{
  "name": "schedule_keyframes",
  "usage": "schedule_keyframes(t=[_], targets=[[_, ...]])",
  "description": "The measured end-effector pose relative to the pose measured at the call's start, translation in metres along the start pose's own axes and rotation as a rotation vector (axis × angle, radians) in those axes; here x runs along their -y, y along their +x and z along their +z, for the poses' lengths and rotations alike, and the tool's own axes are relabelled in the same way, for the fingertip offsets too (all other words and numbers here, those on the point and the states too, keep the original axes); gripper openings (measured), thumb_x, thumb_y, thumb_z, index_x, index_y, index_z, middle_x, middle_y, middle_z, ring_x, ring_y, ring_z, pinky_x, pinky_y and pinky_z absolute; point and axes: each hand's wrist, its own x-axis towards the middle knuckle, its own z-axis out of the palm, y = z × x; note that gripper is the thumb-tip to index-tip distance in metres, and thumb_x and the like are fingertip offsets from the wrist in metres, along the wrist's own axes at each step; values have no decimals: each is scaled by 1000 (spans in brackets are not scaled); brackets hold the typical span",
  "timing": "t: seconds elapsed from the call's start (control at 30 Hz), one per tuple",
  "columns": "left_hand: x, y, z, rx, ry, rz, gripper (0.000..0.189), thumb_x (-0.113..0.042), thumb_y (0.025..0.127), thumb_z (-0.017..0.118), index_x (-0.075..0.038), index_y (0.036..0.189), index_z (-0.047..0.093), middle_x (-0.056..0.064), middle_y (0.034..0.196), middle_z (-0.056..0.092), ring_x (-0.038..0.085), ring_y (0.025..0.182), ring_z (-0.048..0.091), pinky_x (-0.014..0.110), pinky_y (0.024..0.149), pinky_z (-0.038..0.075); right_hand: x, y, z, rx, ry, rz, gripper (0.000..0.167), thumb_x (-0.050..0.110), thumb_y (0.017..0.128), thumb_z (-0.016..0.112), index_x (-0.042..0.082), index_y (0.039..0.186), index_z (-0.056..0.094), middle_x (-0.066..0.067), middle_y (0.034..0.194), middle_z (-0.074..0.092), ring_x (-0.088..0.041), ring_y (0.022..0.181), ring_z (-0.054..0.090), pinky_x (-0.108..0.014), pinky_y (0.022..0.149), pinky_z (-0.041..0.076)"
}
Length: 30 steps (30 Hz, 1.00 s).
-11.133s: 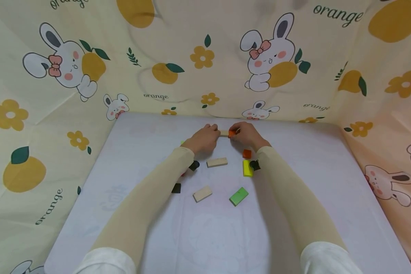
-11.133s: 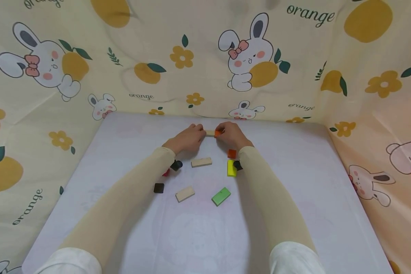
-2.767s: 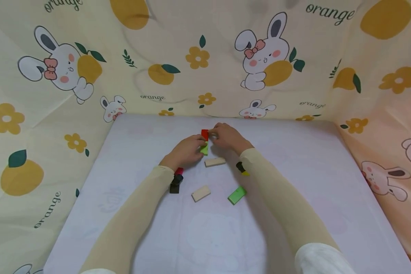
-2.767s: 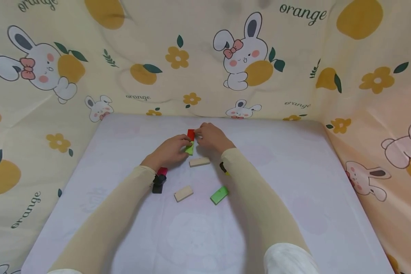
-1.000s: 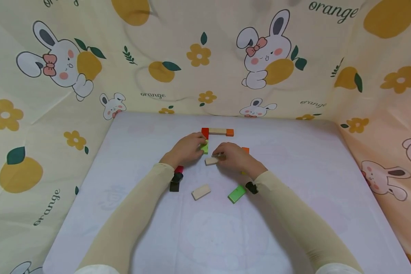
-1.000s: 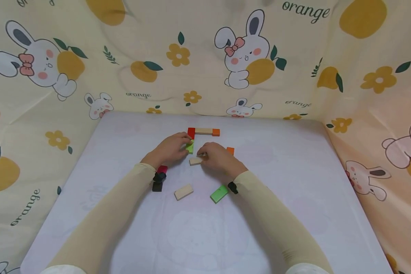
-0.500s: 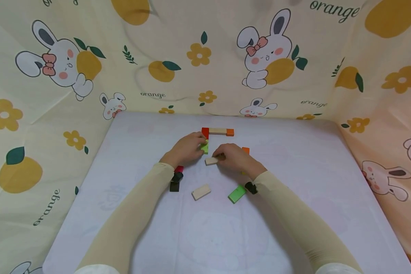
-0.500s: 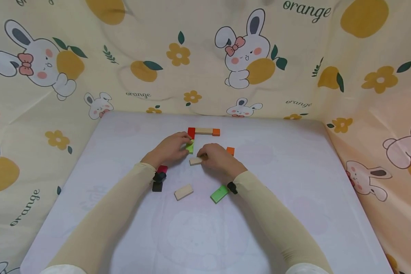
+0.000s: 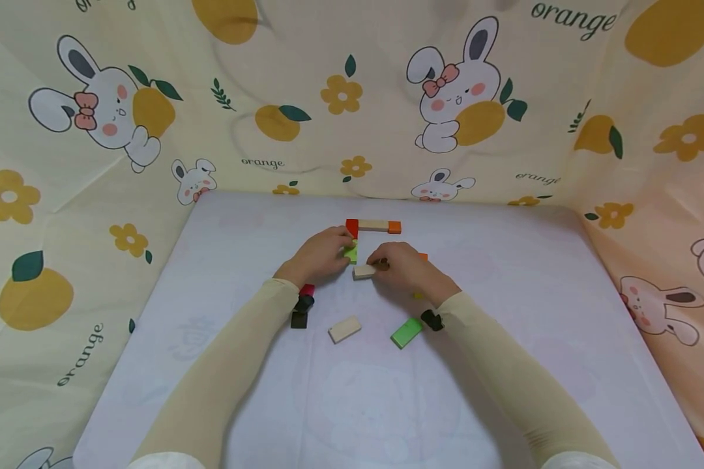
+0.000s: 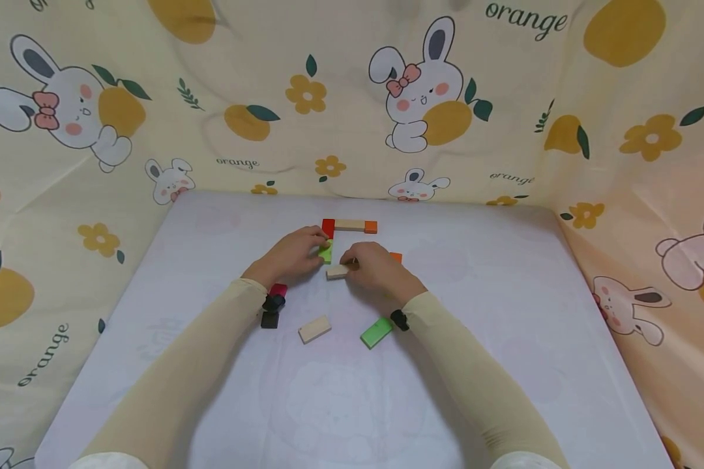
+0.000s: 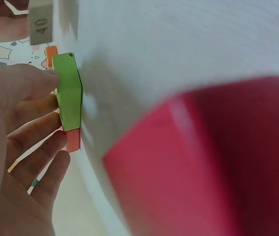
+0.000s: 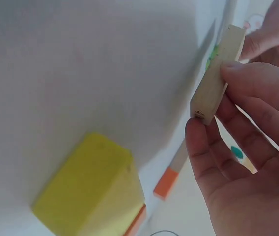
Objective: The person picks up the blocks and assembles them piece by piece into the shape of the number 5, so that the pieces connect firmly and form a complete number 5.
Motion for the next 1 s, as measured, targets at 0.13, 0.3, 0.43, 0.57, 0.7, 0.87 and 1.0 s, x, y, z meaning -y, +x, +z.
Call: schedule_keyframes(t=[0.13, 0.3, 0.43, 0.57, 0.7, 0.87, 1.0], targets=[[2, 1, -1, -8, 8, -4, 36, -21, 102, 73, -9, 136, 75, 6, 143, 61, 25, 136, 54, 39, 118, 42, 2, 2, -9, -30, -4, -1, 26, 4, 97, 78, 4, 124, 80, -6, 118, 75, -26, 105, 67, -42, 98, 57], [3, 1, 0, -5, -6, -8, 35, -21, 102, 74, -9, 134, 76, 5, 141, 62, 24, 134, 55, 39, 116, 44, 2, 7, -14, -28, -3, 23, 26, 4, 99, 77, 4, 125, 80, -7, 116, 74, -26, 102, 66, -43, 97, 57], [3, 2, 1, -1, -24, -4, 34, -21, 101, 75, -9, 133, 76, 4, 140, 62, 24, 133, 56, 39, 116, 45, 1, 9, -16, -23, -2, 59, 27, 4, 99, 77, 4, 125, 80, -8, 115, 75, -27, 100, 65, -43, 96, 57], [1, 1, 2, -10, -22, 3, 33, -20, 101, 75, -8, 132, 77, 4, 139, 62, 24, 133, 56, 39, 116, 45, -2, 11, -15, -31, -4, 77, 27, 5, 98, 78, 4, 125, 80, -8, 114, 75, -27, 98, 64, -42, 94, 57], [1, 0, 3, -4, -14, 2, 33, -20, 101, 74, -9, 132, 77, 4, 139, 62, 24, 132, 56, 39, 115, 45, -8, 15, -10, -29, -10, 75, 26, 6, 98, 78, 4, 125, 80, -7, 114, 74, -27, 98, 64, -41, 94, 57], [2, -1, 1, -9, -9, 15, 33, -20, 101, 75, -8, 132, 77, 5, 138, 63, 25, 131, 57, 39, 114, 46, -14, 21, -7, -32, -14, 58, 25, 6, 97, 78, 4, 123, 81, -7, 111, 74, -26, 96, 64, -41, 91, 58], [1, 0, -2, -28, -21, 33, 32, -15, 99, 75, -6, 129, 78, 7, 135, 64, 26, 129, 58, 39, 112, 47, -16, 25, -5, -47, -9, 59, 24, 5, 96, 79, 4, 120, 81, -8, 109, 73, -26, 95, 64, -41, 89, 58]])
